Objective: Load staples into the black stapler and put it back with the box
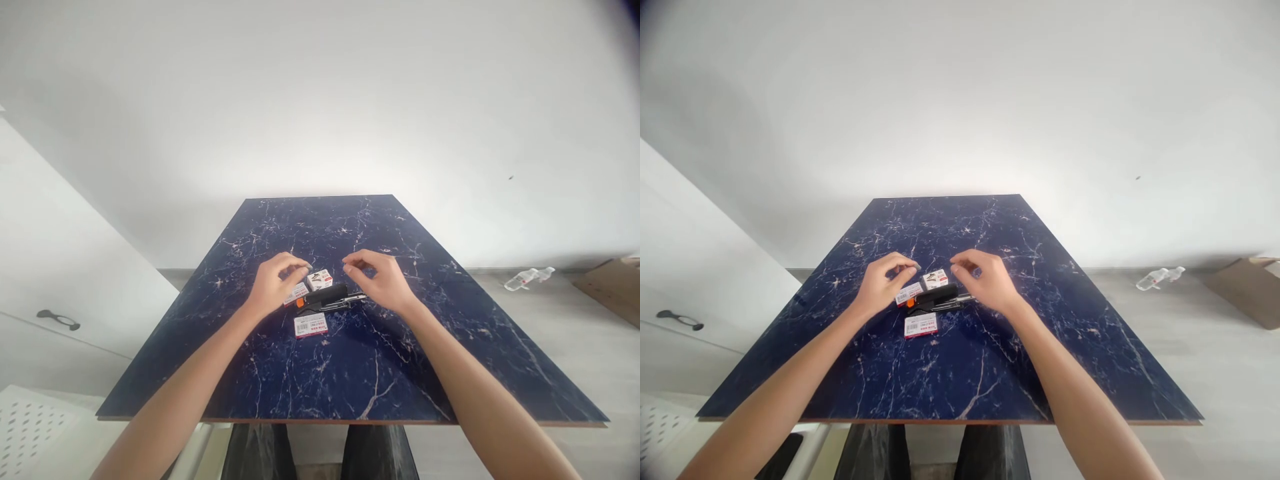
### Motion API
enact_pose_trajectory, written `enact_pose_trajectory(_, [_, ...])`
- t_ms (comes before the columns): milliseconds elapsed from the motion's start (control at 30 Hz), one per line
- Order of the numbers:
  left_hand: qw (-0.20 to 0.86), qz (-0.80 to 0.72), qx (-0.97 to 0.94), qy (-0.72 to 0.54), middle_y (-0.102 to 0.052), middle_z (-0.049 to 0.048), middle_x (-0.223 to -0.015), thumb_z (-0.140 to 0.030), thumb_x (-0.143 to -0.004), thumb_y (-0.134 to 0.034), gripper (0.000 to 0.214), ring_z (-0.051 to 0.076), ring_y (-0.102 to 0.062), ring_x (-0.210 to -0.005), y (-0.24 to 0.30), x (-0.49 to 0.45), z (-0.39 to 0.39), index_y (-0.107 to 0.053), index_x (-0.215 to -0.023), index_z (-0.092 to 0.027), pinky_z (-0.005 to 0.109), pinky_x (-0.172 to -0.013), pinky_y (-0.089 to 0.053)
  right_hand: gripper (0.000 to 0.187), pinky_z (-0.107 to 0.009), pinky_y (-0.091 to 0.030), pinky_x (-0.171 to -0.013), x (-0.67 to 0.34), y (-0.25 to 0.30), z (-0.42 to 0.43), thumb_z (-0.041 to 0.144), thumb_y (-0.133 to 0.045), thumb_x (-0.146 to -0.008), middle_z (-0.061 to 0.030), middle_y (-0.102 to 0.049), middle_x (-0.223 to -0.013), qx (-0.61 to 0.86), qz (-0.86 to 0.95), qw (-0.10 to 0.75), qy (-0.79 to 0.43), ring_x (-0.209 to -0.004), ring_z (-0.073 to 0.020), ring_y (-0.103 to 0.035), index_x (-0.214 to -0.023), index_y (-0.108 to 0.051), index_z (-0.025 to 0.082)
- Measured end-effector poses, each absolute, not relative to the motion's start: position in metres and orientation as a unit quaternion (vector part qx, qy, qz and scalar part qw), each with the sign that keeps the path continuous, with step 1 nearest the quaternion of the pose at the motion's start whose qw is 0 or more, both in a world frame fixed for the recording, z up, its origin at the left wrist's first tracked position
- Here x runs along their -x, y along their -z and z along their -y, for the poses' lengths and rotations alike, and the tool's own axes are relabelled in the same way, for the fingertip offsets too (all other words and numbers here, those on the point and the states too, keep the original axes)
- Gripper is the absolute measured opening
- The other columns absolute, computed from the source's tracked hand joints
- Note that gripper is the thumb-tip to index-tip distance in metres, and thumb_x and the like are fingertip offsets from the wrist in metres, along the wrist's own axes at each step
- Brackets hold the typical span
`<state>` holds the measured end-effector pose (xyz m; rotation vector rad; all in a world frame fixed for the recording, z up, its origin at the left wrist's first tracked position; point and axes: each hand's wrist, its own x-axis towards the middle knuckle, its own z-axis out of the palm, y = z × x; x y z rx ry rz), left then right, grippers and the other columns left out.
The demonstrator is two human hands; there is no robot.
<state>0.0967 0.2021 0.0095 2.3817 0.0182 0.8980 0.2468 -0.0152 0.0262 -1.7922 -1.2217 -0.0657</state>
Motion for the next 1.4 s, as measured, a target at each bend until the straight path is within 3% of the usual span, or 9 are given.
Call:
enact_pose_trajectory(233, [0.325, 0.11, -0.828, -0.442, -0.061, 0.0021, -0.09, -0.025, -0.091, -0.069, 0.007, 0.015, -0.06, -0.084, -0.01, -0.095, -0.157, -0.07, -0.098, -0.024, 0.031, -0.073, -0.051, 0.019, -0.037, -0.059, -0.084, -0.214, -0.022, 0.005, 0.036, -0.074, -0.085, -0.0053, -0.072, -0.107, 0.544, 0.522, 0.615, -0.23, -0.093, -0.0201, -0.07, -0.097, -0.069, 0.023])
enact_pose_trajectory(367, [0.263, 0.111, -0.833, -0.474, -0.057, 0.0018, -0.089, -0.023, -0.092, -0.068, 0.01, 0.014, -0.057, -0.081, -0.005, -0.098, -0.158, -0.071, -0.101, -0.026, 0.03, -0.07, -0.049, 0.018, -0.04, -0.058, -0.09, -0.213, -0.012, -0.001, 0.032, -0.078, -0.082, -0.0046, -0.072, -0.105, 0.498, 0.485, 0.665, -0.273, -0.098, -0.0201, -0.069, -0.092, -0.068, 0.022])
enact_pose_trajectory(500, [0.188, 0.103, -0.843, -0.493, -0.06, 0.0041, -0.096, -0.02, -0.092, -0.066, 0.017, 0.017, -0.057, -0.087, 0.0, -0.099, -0.155, -0.067, -0.108, -0.025, 0.034, -0.077, -0.049, 0.02, -0.037, -0.059, -0.084, -0.211, -0.009, -0.006, 0.033, -0.081, -0.079, -0.0026, -0.072, -0.095, 0.497, 0.467, 0.675, -0.282, -0.089, -0.018, -0.069, -0.084, -0.066, 0.021])
enact_pose_trajectory(633, [0.202, 0.095, -0.86, -0.459, -0.063, 0.0078, -0.106, -0.026, -0.092, -0.064, 0.03, 0.021, -0.059, -0.097, 0.0, -0.097, -0.155, -0.059, -0.122, -0.022, 0.039, -0.085, -0.049, 0.024, -0.034, -0.059, -0.078, -0.22, -0.022, 0.004, 0.04, -0.08, -0.079, -0.0032, -0.072, -0.092, 0.574, 0.48, 0.611, -0.259, -0.084, -0.0185, -0.069, -0.086, -0.067, 0.021])
enact_pose_trajectory(767, [0.203, 0.102, -0.912, -0.343, -0.064, 0.0084, -0.112, -0.03, -0.095, -0.058, 0.029, 0.023, -0.058, -0.101, -0.004, -0.094, -0.172, -0.059, -0.122, -0.022, 0.041, -0.09, -0.046, 0.02, -0.034, -0.055, -0.076, -0.251, -0.038, 0.026, 0.042, -0.072, -0.084, -0.0026, -0.074, -0.092, 0.721, 0.506, 0.438, -0.178, -0.082, -0.0196, -0.068, -0.091, -0.071, 0.024])
enact_pose_trajectory(900, [0.194, 0.099, -0.959, -0.184, -0.066, 0.0081, -0.107, -0.044, -0.089, -0.065, 0.045, 0.025, -0.058, -0.095, -0.002, -0.094, -0.191, -0.058, -0.128, -0.023, 0.04, -0.082, -0.047, 0.014, -0.032, -0.051, -0.074, -0.273, -0.035, 0.035, 0.038, -0.07, -0.082, -0.0011, -0.075, -0.094, 0.779, 0.529, 0.287, -0.177, -0.085, -0.0214, -0.068, -0.088, -0.074, 0.026])
enact_pose_trajectory(1167, [0.164, 0.1, -0.963, -0.191, -0.068, 0.005, -0.087, -0.043, -0.089, -0.064, 0.033, 0.021, -0.06, -0.081, 0.006, -0.097, -0.197, -0.066, -0.114, -0.022, 0.034, -0.072, -0.045, 0.006, -0.027, -0.049, -0.07, -0.266, -0.022, 0.026, 0.029, -0.071, -0.079, 0.0015, -0.076, -0.089, 0.775, 0.555, 0.247, -0.177, -0.083, -0.0196, -0.069, -0.083, -0.075, 0.027])
enact_pose_trajectory(1400, [0.159, 0.11, -0.959, -0.207, -0.069, 0.0046, -0.086, -0.042, -0.088, -0.065, 0.028, 0.02, -0.06, -0.08, 0.007, -0.098, -0.199, -0.067, -0.107, -0.021, 0.033, -0.072, -0.045, 0.011, -0.026, -0.044, -0.061, -0.262, -0.025, 0.027, 0.025, -0.065, -0.082, 0.0022, -0.075, -0.081, 0.781, 0.566, 0.213, -0.154, -0.067, -0.0168, -0.066, -0.077, -0.074, 0.026])
